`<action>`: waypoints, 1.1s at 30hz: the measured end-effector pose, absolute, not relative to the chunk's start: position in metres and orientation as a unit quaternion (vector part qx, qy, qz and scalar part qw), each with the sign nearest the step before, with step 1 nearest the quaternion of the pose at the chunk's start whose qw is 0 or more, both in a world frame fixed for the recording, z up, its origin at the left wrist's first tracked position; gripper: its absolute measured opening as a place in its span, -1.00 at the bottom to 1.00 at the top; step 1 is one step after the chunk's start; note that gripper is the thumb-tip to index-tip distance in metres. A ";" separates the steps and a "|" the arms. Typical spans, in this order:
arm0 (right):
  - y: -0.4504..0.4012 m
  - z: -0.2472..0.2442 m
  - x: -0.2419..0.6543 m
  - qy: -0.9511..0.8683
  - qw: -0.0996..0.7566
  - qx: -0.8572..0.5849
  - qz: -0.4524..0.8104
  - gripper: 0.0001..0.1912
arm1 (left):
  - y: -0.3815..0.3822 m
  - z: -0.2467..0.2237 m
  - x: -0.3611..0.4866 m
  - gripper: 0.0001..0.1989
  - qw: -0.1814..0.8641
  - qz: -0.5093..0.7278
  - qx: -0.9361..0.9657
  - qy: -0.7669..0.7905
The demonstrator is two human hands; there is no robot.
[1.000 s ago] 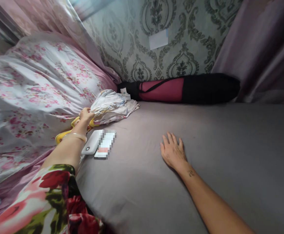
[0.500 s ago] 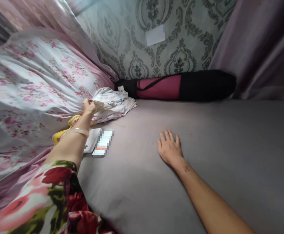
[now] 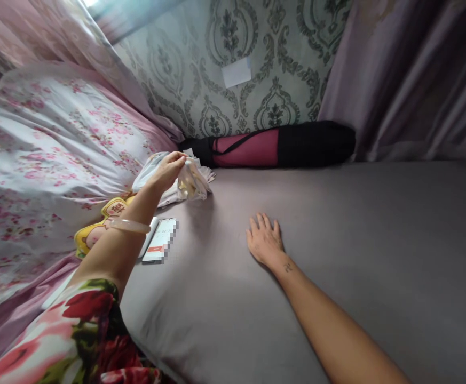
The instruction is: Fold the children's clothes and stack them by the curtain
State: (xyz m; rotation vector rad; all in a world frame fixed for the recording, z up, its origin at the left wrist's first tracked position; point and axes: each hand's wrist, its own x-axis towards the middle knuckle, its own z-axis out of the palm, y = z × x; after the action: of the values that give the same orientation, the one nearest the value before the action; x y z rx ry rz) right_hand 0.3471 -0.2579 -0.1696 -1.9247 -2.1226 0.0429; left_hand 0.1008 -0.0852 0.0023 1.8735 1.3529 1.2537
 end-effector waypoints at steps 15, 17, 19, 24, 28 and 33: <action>-0.252 -0.146 0.357 -0.672 0.507 -0.536 0.063 -0.43 | -0.200 0.059 0.183 -0.85 0.329 0.333 0.833 0.294; -0.254 -0.138 0.358 -0.672 0.527 -0.517 0.062 -0.52 | -0.209 0.063 0.187 -0.84 0.335 0.324 0.839 0.280; -0.254 -0.129 0.364 -0.670 0.539 -0.507 0.060 -0.55 | -0.211 0.064 0.187 -0.84 0.335 0.325 0.839 0.279; -0.253 -0.094 0.408 -0.654 0.523 -0.538 0.092 -0.56 | -0.195 0.048 0.179 -0.81 0.329 0.342 0.820 0.321; -0.272 -0.057 0.447 -0.637 0.494 -0.574 0.143 -0.62 | -0.186 0.027 0.176 -0.73 0.342 0.335 0.820 0.313; -0.313 -0.017 0.479 -0.634 0.419 -0.615 0.209 -0.57 | -0.187 -0.005 0.197 -0.69 0.328 0.335 0.849 0.245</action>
State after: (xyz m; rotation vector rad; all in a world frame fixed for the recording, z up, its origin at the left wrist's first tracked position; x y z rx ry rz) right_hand 0.4785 -0.3127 -0.0170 -1.5415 -1.5906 0.5233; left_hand 0.1967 -0.1874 -0.0053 2.2223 0.6413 0.8762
